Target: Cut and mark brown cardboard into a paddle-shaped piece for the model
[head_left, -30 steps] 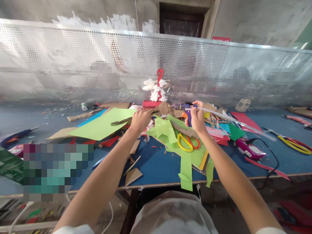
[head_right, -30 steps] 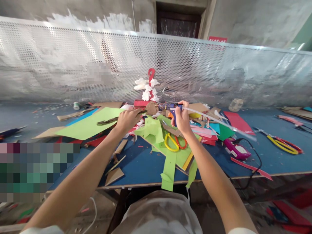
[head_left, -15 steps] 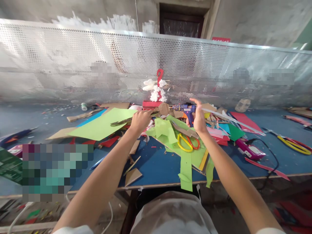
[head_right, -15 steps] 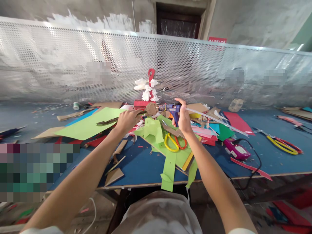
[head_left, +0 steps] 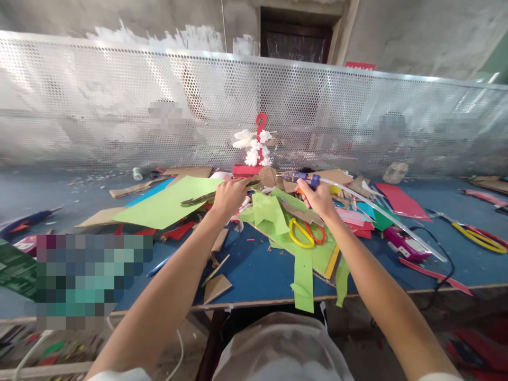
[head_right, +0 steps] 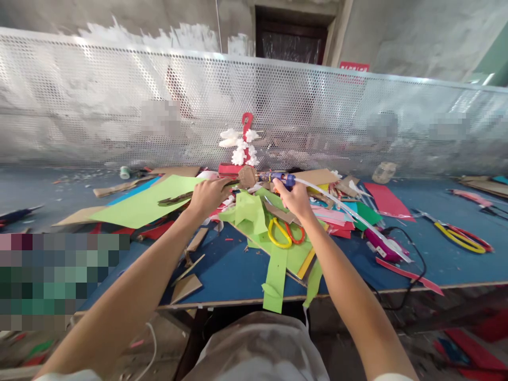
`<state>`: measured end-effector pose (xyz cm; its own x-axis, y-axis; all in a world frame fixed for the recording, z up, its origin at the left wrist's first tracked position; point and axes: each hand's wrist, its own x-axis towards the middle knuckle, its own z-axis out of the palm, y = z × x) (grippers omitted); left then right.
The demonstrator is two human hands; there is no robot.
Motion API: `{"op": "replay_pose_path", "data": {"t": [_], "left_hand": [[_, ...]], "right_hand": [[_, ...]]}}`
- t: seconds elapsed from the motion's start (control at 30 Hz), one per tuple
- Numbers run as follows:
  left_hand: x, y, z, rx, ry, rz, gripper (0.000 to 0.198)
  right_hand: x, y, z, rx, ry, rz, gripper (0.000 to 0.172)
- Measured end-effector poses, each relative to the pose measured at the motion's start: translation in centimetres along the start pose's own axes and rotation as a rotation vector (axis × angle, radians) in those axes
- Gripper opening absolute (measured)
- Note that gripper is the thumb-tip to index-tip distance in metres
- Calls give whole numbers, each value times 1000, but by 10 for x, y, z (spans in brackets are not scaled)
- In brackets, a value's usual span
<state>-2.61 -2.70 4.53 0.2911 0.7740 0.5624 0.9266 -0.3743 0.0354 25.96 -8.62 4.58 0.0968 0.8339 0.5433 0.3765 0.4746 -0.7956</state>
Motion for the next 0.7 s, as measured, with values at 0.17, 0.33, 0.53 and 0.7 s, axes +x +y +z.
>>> {"op": "replay_pose_path", "data": {"t": [0.17, 0.33, 0.53, 0.7], "left_hand": [[0, 0, -1, 0, -8, 1, 45], [0, 0, 0, -34, 1, -1, 44], [-1, 1, 1, -53, 30, 7, 41], [-1, 3, 0, -71, 30, 6, 39]], "right_hand": [[3, 8, 6, 69, -86, -19, 72], [4, 13, 4, -55, -47, -66, 72], [4, 8, -1, -356, 92, -250, 72], [5, 13, 3, -497, 180, -321, 76]]}}
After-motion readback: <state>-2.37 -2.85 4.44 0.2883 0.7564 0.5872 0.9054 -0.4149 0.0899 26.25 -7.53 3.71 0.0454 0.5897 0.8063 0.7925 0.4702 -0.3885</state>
